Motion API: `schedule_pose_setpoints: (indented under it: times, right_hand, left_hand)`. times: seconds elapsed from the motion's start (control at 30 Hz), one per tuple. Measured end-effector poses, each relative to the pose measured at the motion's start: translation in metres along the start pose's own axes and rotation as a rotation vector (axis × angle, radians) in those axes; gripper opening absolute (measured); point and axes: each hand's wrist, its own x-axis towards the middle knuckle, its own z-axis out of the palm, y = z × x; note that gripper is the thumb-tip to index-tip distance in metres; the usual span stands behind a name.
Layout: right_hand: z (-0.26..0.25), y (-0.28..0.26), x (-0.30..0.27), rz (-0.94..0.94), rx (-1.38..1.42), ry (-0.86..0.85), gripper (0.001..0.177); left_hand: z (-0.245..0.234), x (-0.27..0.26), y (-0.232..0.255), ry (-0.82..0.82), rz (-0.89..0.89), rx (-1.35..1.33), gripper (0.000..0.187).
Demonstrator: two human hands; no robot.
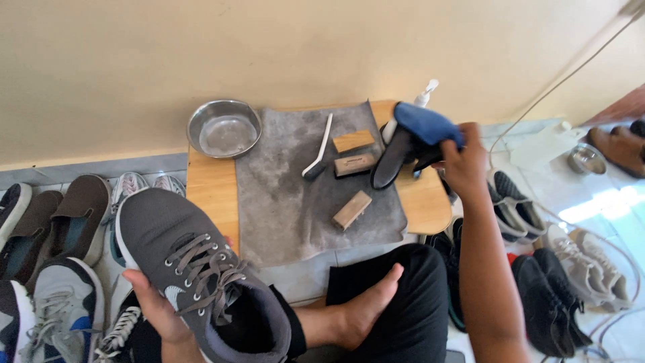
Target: Cleaning the interior and exterior of a grey sneaker using a brush and cloth.
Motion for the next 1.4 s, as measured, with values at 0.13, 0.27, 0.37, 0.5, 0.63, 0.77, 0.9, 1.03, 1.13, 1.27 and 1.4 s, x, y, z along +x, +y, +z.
schedule_pose_setpoints:
  times: [0.13, 0.27, 0.37, 0.5, 0.63, 0.77, 0.9, 1.03, 1.13, 1.27, 1.4]
  right_hand:
    - [-0.008, -0.008, -0.013, -0.115, 0.141, 0.149, 0.023]
    - [0.032, 0.025, -0.035, -0.123, -0.567, -0.041, 0.039]
    - [0.048, -0.001, -0.072, -0.159, -0.808, -0.299, 0.05]
    - [0.059, -0.061, -0.125, -0.312, -0.414, -0.469, 0.089]
    - [0.101, -0.027, -0.134, -0.209, -0.463, -0.453, 0.076]
    - [0.112, -0.02, -0.114, -0.113, -0.422, -0.138, 0.064]
    - [0.134, -0.003, -0.1, -0.01, -0.717, -0.194, 0.09]
    - [0.084, -0.041, -0.129, -0.076, -0.488, -0.071, 0.091]
    - [0.021, -0.078, -0.162, -0.022, 0.629, -0.193, 0.042]
    - [-0.026, -0.116, -0.2, -0.089, 0.668, -0.505, 0.063]
    - [0.018, -0.09, -0.221, -0.007, 0.704, -0.281, 0.082]
  left_hand:
    - [-0.003, -0.018, -0.008, 0.038, 0.0, -0.024, 0.069]
    - [0.015, -0.04, -0.001, -0.073, 0.079, -0.163, 0.062]
    - [0.012, -0.057, -0.004, -0.061, 0.097, -0.192, 0.062]
    - [0.029, -0.075, 0.005, -0.057, 0.078, -0.244, 0.064]
    - [0.034, -0.088, 0.012, -0.154, 0.165, -0.213, 0.059]
    - [0.04, -0.093, 0.016, -0.004, 0.134, -0.147, 0.065]
    - [0.0, -0.06, -0.048, 0.215, 0.218, 0.035, 0.058]
    - [0.108, -0.078, -0.034, -0.086, 0.182, -0.361, 0.059]
    - [0.132, -0.066, -0.058, 0.198, 0.102, -0.194, 0.072]
    - [0.13, -0.046, -0.084, -0.15, -0.003, -0.273, 0.061]
    - [0.177, -0.053, -0.042, -0.211, -0.136, -0.22, 0.09]
